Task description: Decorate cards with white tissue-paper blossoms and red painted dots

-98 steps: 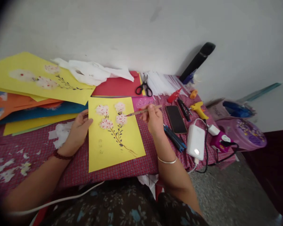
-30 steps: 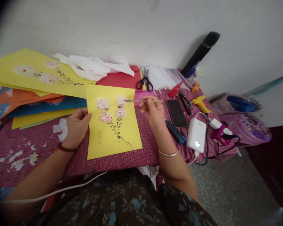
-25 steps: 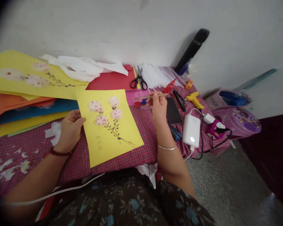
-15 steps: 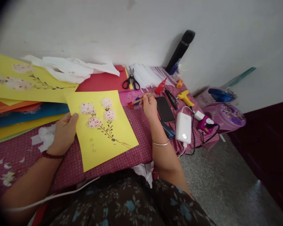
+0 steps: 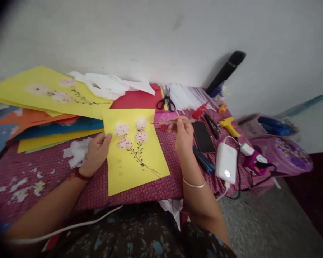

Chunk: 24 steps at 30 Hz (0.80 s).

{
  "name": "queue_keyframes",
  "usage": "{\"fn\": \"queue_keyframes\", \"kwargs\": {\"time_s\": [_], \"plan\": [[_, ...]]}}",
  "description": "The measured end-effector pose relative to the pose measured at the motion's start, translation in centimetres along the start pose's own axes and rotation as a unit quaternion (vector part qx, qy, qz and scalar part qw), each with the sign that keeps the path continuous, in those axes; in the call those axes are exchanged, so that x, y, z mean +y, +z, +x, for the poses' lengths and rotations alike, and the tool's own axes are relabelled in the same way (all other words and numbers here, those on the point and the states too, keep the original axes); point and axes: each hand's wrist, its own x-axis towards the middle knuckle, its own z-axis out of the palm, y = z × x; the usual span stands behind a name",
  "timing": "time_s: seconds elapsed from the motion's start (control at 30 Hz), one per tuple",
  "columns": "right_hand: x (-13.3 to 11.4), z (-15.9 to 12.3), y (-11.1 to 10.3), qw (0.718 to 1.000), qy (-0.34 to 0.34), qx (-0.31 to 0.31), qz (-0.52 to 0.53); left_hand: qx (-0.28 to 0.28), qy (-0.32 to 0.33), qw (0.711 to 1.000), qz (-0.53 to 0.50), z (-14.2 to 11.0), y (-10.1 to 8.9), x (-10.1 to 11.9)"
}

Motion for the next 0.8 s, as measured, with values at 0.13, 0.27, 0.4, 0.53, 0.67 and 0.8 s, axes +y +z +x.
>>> {"fn": "queue_keyframes", "kwargs": {"time_s": [0.13, 0.27, 0.4, 0.53, 0.67, 0.8], "plan": [[-1.8, -2.3, 3.6, 0.994, 0.040, -0.089, 0.058, 0.002, 0.067, 0.997, 0.048, -0.2, 0.0, 0.4], [-1.7, -3.1, 6.0, 0.990, 0.027, -0.131, 0.039, -0.015, 0.105, 0.993, 0.057, -0.3, -0.1, 0.5], [-0.5, -3.2, 6.5, 0.991, 0.014, -0.125, 0.039, -0.029, 0.132, 0.989, 0.053, -0.3, -0.1, 0.6], [0.3, -3.3, 6.4, 0.992, 0.025, -0.121, 0.037, -0.034, 0.154, 0.986, 0.049, -0.2, 0.0, 0.7], [0.6, -3.3, 6.3, 0.991, 0.037, -0.123, 0.044, -0.043, 0.168, 0.983, 0.055, -0.3, 0.0, 0.4], [0.4, -3.2, 6.2, 0.991, 0.053, -0.112, 0.055, -0.048, 0.165, 0.984, 0.055, -0.4, 0.0, 0.2]]}}
